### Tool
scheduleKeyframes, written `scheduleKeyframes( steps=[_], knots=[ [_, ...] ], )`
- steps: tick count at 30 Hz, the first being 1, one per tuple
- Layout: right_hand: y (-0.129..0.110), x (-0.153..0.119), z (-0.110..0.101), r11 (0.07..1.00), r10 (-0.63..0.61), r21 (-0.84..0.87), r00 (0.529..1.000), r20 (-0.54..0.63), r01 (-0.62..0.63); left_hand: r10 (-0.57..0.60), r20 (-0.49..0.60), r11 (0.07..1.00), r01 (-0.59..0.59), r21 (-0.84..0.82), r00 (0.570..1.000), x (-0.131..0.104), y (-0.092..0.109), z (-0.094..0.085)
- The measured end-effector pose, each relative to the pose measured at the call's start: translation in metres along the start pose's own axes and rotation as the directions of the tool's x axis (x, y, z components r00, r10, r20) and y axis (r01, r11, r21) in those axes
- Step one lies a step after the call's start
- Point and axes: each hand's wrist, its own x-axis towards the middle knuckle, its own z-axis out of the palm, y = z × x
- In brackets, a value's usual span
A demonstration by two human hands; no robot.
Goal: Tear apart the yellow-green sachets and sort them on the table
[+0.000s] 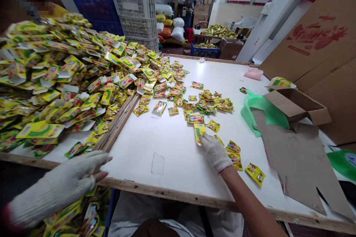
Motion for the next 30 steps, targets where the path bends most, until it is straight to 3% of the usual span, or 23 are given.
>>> scheduleKeyframes(
  steps=[2, 4, 7, 10, 12, 15, 17, 20, 24, 26, 28, 30],
  knots=[
    [-0.015, 0.005, -0.015, 0.999, -0.028, 0.032, 1.0, -0.006, 0.028, 0.097, 0.012, 0.992, -0.095, -0.082, 0.995, 0.004, 0.02, 0.026],
    [-0.04, 0.008, -0.037, 0.993, -0.069, 0.095, 0.998, -0.004, 0.069, 0.188, -0.058, 0.962, -0.196, -0.192, 0.98, 0.011, 0.045, 0.062],
    [-0.079, 0.011, -0.064, 0.917, -0.238, 0.351, 0.967, 0.096, 0.191, 0.291, -0.088, 0.887, -0.303, -0.347, 0.953, 0.02, 0.072, 0.116],
    [-0.102, 0.008, -0.062, 0.827, -0.278, 0.536, 0.953, 0.122, 0.172, 0.16, 0.034, 0.837, -0.117, -0.534, 0.987, 0.021, 0.077, 0.153],
    [-0.108, -0.001, -0.043, 0.728, -0.106, 0.685, 0.992, 0.068, 0.031, 0.033, 0.12, 0.736, 0.057, -0.674, 0.992, 0.019, 0.072, 0.166],
    [-0.115, -0.023, -0.006, 0.438, 0.203, 0.888, 0.978, 0.054, -0.14, -0.047, 0.206, 0.534, 0.199, -0.822, 0.977, 0.017, 0.064, 0.172],
    [-0.119, -0.037, 0.012, 0.343, 0.266, 0.926, 0.962, 0.066, -0.158, -0.046, 0.226, 0.511, 0.217, -0.832, 0.973, 0.018, 0.061, 0.169],
    [-0.123, -0.048, 0.019, 0.401, 0.28, 0.904, 0.959, 0.037, -0.152, 0.013, 0.225, 0.586, 0.175, -0.791, 0.974, 0.024, 0.061, 0.162],
    [-0.121, -0.041, 0.004, 0.498, 0.193, 0.851, 0.978, 0.079, -0.167, 0.052, 0.227, 0.664, 0.136, -0.735, 0.972, 0.032, 0.065, 0.155],
    [-0.119, -0.034, -0.002, 0.463, 0.209, 0.864, 0.971, 0.111, -0.199, 0.046, 0.236, 0.66, 0.147, -0.736, 0.971, 0.035, 0.066, 0.154],
    [-0.118, -0.029, -0.004, 0.366, 0.232, 0.902, 0.961, 0.148, -0.227, 0.04, 0.28, 0.601, 0.201, -0.773, 0.959, 0.037, 0.066, 0.154],
    [-0.117, -0.027, -0.004, 0.355, 0.227, 0.905, 0.96, 0.161, -0.236, 0.037, 0.307, 0.571, 0.232, -0.788, 0.951, 0.039, 0.065, 0.153]
  ],
)
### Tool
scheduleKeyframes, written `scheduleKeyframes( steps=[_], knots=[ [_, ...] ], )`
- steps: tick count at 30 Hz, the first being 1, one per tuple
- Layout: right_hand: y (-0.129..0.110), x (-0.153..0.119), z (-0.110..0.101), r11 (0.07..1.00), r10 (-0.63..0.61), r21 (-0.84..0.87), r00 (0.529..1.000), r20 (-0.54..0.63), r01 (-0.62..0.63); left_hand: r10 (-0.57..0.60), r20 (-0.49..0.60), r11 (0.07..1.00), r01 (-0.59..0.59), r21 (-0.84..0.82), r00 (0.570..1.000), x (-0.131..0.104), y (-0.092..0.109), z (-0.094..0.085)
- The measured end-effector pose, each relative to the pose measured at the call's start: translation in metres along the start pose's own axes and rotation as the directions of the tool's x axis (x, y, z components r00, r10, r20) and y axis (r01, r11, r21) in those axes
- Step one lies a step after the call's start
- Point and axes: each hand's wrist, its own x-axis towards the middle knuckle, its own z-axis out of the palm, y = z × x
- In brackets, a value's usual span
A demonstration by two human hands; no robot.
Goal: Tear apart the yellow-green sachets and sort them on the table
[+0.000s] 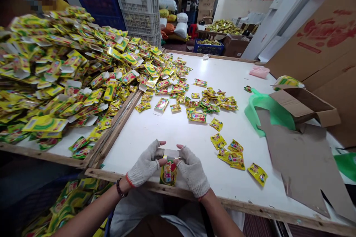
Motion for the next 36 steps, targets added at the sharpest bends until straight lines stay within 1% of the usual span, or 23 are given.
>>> scheduleKeyframes(
  steps=[1, 3, 5, 6, 8, 12, 15, 16, 18, 19, 21, 23, 24, 25, 26, 28, 30, 31, 32, 33, 34, 35, 36],
  knots=[
    [0.0, 0.0, 0.0, 0.999, -0.019, -0.042, 1.0, 0.017, 0.02, 0.009, 0.008, 1.0, -0.009, 0.027, 1.0, 0.0, 0.0, -0.001],
    [-0.001, 0.0, 0.0, 0.985, -0.089, -0.143, 0.994, 0.062, 0.097, 0.073, 0.019, 0.986, -0.075, 0.152, 0.997, 0.001, 0.003, -0.004],
    [-0.004, -0.001, -0.001, 0.971, -0.147, -0.174, 0.983, 0.108, 0.164, 0.137, 0.065, 0.958, -0.149, 0.246, 0.988, 0.002, 0.007, -0.007],
    [-0.007, -0.001, -0.002, 0.968, -0.153, -0.184, 0.981, 0.117, 0.172, 0.152, 0.096, 0.948, -0.172, 0.266, 0.984, 0.003, 0.01, -0.008],
    [-0.013, 0.001, -0.002, 0.966, -0.12, -0.217, 0.987, 0.109, 0.142, 0.13, 0.138, 0.943, -0.165, 0.29, 0.982, 0.005, 0.017, -0.01],
    [-0.025, 0.006, -0.004, 0.961, -0.036, -0.267, 0.993, 0.115, 0.066, 0.026, 0.167, 0.945, -0.079, 0.318, 0.986, 0.01, 0.026, -0.014],
    [-0.027, 0.005, -0.007, 0.965, -0.057, -0.247, 0.987, 0.147, 0.093, 0.072, 0.226, 0.932, -0.146, 0.332, 0.972, 0.007, 0.029, -0.018],
    [-0.024, 0.003, -0.009, 0.965, -0.09, -0.229, 0.982, 0.164, 0.127, 0.105, 0.253, 0.922, -0.189, 0.338, 0.962, 0.005, 0.029, -0.019],
    [-0.016, -0.004, -0.012, 0.949, -0.203, -0.201, 0.958, 0.204, 0.244, 0.179, 0.303, 0.885, -0.288, 0.366, 0.936, -0.003, 0.029, -0.022],
    [-0.011, -0.009, -0.013, 0.924, -0.276, -0.205, 0.935, 0.224, 0.323, 0.213, 0.322, 0.856, -0.335, 0.393, 0.922, -0.008, 0.027, -0.022],
    [0.0, -0.019, -0.014, 0.839, -0.421, -0.252, 0.868, 0.263, 0.483, 0.289, 0.344, 0.779, -0.428, 0.458, 0.893, -0.018, 0.02, -0.021],
    [0.006, -0.027, -0.014, 0.751, -0.499, -0.324, 0.816, 0.291, 0.575, 0.374, 0.346, 0.706, -0.506, 0.496, 0.86, -0.025, 0.009, -0.014],
    [0.007, -0.029, -0.013, 0.732, -0.508, -0.343, 0.807, 0.3, 0.588, 0.408, 0.331, 0.693, -0.524, 0.494, 0.851, -0.026, 0.002, -0.01],
    [0.006, -0.029, -0.011, 0.734, -0.503, -0.347, 0.81, 0.3, 0.584, 0.425, 0.3, 0.707, -0.52, 0.48, 0.854, -0.026, -0.003, -0.004],
    [0.004, -0.027, -0.009, 0.754, -0.486, -0.337, 0.824, 0.289, 0.563, 0.416, 0.251, 0.744, -0.486, 0.459, 0.874, -0.024, -0.007, 0.001],
    [-0.002, -0.02, -0.003, 0.836, -0.43, -0.271, 0.877, 0.214, 0.476, 0.322, 0.115, 0.853, -0.341, 0.395, 0.94, -0.019, -0.005, 0.004],
    [-0.009, -0.01, 0.006, 0.945, -0.288, -0.128, 0.952, 0.104, 0.3, 0.196, -0.003, 0.928, -0.185, 0.323, 0.981, -0.018, 0.01, -0.007],
    [-0.012, -0.005, 0.012, 0.981, -0.191, -0.021, 0.979, 0.067, 0.193, 0.142, -0.013, 0.939, -0.13, 0.319, 0.99, -0.02, 0.023, -0.019],
    [-0.014, 0.0, 0.019, 0.993, -0.088, 0.083, 0.994, 0.058, 0.083, 0.099, 0.001, 0.937, -0.094, 0.337, 0.995, -0.026, 0.038, -0.036],
    [-0.016, 0.004, 0.026, 0.988, -0.007, 0.152, 0.997, 0.075, -0.005, 0.036, 0.072, 0.907, -0.063, 0.416, 0.997, -0.034, 0.053, -0.055],
    [-0.017, 0.007, 0.034, 0.988, 0.033, 0.148, 0.994, 0.109, -0.049, -0.055, 0.187, 0.831, -0.059, 0.553, 0.981, -0.043, 0.067, -0.075],
    [-0.017, 0.01, 0.043, 0.995, 0.037, 0.083, 0.989, 0.142, -0.049, -0.165, 0.245, 0.738, -0.045, 0.673, 0.955, -0.053, 0.079, -0.093],
    [-0.017, 0.013, 0.052, 1.0, 0.022, -0.024, 0.984, 0.175, -0.018, -0.228, 0.206, 0.642, -0.013, 0.767, 0.952, -0.061, 0.086, -0.109]
  ],
)
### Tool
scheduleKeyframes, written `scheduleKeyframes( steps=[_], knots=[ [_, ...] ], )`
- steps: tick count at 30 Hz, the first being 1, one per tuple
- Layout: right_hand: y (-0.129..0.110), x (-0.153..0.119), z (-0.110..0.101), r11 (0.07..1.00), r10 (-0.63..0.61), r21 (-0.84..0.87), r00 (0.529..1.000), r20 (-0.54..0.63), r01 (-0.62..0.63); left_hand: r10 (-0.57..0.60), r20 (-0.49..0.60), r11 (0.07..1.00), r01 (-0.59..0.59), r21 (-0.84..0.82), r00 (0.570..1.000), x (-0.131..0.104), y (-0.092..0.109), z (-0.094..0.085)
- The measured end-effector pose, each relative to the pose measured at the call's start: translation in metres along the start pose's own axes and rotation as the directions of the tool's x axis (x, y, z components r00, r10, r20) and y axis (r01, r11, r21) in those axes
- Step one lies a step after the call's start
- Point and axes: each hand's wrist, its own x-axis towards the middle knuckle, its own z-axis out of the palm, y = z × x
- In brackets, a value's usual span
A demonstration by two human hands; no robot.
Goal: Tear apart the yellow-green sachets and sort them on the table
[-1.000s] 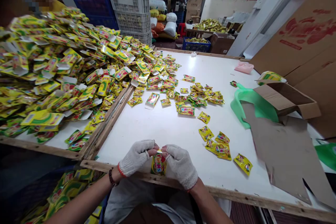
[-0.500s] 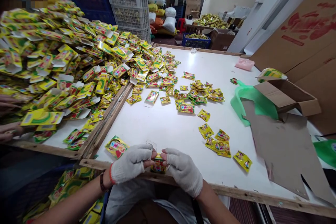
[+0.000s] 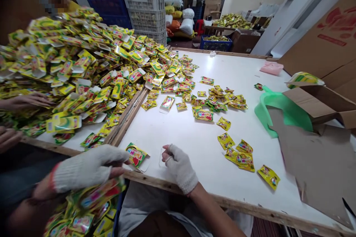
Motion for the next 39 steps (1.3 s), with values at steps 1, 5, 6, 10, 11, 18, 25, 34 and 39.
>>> scheduleKeyframes(
  steps=[1, 5, 6, 10, 11, 18, 25, 34, 39],
  knots=[
    [-0.001, 0.004, 0.008, 0.992, -0.024, -0.124, 0.999, 0.035, 0.028, -0.083, -0.026, 0.989, 0.086, 0.12, 0.996, -0.008, -0.007, -0.007],
    [-0.006, 0.017, 0.036, 0.937, -0.101, -0.319, 0.986, 0.133, 0.139, -0.04, -0.143, 0.903, 0.097, 0.419, 0.989, 0.009, -0.03, 0.01],
    [-0.008, 0.019, 0.039, 0.931, -0.113, -0.331, 0.983, 0.142, 0.155, 0.034, -0.117, 0.885, 0.024, 0.466, 0.992, 0.022, -0.033, 0.019],
    [-0.006, 0.019, 0.032, 0.914, -0.133, -0.372, 0.986, 0.096, 0.16, 0.112, -0.107, 0.842, -0.037, 0.538, 0.988, 0.059, -0.037, 0.036],
    [-0.003, 0.017, 0.026, 0.918, -0.129, -0.37, 0.99, 0.064, 0.144, 0.108, -0.125, 0.855, -0.028, 0.518, 0.986, 0.062, -0.036, 0.036],
    [0.019, -0.005, 0.004, 0.998, -0.029, 0.055, 0.972, -0.234, 0.043, -0.064, -0.392, 0.901, -0.116, -0.419, 0.918, 0.07, -0.01, 0.059],
    [0.024, -0.006, -0.006, 0.946, -0.027, 0.303, 0.959, -0.282, 0.115, -0.12, -0.405, 0.552, -0.279, -0.786, 0.906, 0.094, 0.019, 0.118],
    [0.016, -0.013, -0.036, 1.0, 0.006, -0.002, 0.982, -0.189, -0.006, 0.071, -0.369, 0.797, -0.275, -0.538, 0.927, 0.094, 0.014, 0.102],
    [0.011, -0.009, -0.036, 0.996, 0.004, 0.085, 0.983, -0.184, 0.012, -0.016, -0.292, 0.647, -0.213, -0.733, 0.956, 0.101, 0.015, 0.099]
  ],
)
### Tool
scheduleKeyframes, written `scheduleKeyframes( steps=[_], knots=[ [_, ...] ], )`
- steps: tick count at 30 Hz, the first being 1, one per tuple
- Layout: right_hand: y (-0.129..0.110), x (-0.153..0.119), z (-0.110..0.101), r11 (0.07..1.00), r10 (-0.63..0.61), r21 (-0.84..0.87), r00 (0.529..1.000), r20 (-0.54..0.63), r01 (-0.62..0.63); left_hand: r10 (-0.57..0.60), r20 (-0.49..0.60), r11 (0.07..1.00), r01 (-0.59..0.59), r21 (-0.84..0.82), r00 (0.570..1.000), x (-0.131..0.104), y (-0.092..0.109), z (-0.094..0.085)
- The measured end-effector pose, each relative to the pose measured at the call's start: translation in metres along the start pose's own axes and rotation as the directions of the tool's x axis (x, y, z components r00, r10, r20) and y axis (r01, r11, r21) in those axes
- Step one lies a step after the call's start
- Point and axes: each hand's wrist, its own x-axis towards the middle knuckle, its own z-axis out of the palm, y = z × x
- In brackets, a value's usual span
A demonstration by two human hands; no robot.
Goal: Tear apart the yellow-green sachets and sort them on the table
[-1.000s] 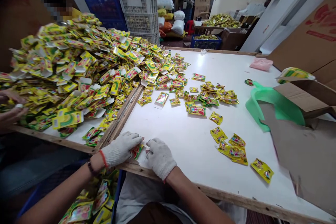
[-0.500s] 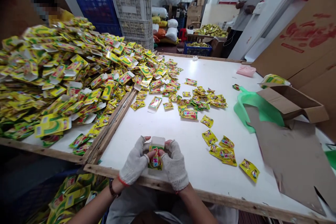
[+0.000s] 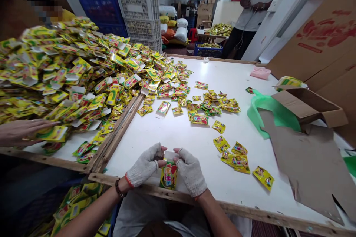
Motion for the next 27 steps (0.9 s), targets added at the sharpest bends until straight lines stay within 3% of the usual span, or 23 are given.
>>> scheduleKeyframes(
  steps=[5, 10, 13, 17, 22, 25, 27],
  knots=[
    [-0.005, -0.004, -0.004, 0.972, -0.101, -0.197, 0.986, 0.133, 0.126, 0.029, 0.073, 0.987, -0.04, 0.154, 0.997, 0.002, 0.01, -0.006],
    [-0.017, 0.002, -0.005, 0.963, -0.017, -0.266, 0.992, 0.126, 0.05, -0.037, 0.132, 0.986, 0.015, 0.168, 0.99, 0.009, 0.024, -0.012],
    [-0.02, 0.002, -0.006, 0.954, -0.018, -0.294, 0.992, 0.125, 0.054, -0.019, 0.19, 0.973, -0.026, 0.229, 0.982, 0.006, 0.029, -0.016],
    [-0.007, -0.012, -0.011, 0.967, -0.1, -0.207, 0.97, 0.223, 0.148, 0.073, 0.262, 0.948, -0.149, 0.281, 0.962, -0.008, 0.031, -0.02],
    [0.016, -0.026, -0.013, 0.923, -0.307, -0.178, 0.931, 0.198, 0.342, 0.173, 0.146, 0.935, -0.209, 0.286, 0.974, -0.023, 0.012, -0.005],
    [0.016, -0.02, -0.006, 0.943, -0.258, -0.174, 0.954, 0.156, 0.283, 0.112, 0.031, 0.974, -0.115, 0.193, 0.993, -0.018, -0.003, 0.009],
    [0.013, -0.015, 0.001, 0.98, -0.135, -0.128, 0.984, 0.116, 0.149, 0.017, -0.032, 0.999, -0.015, 0.052, 0.999, -0.012, -0.008, 0.014]
  ],
)
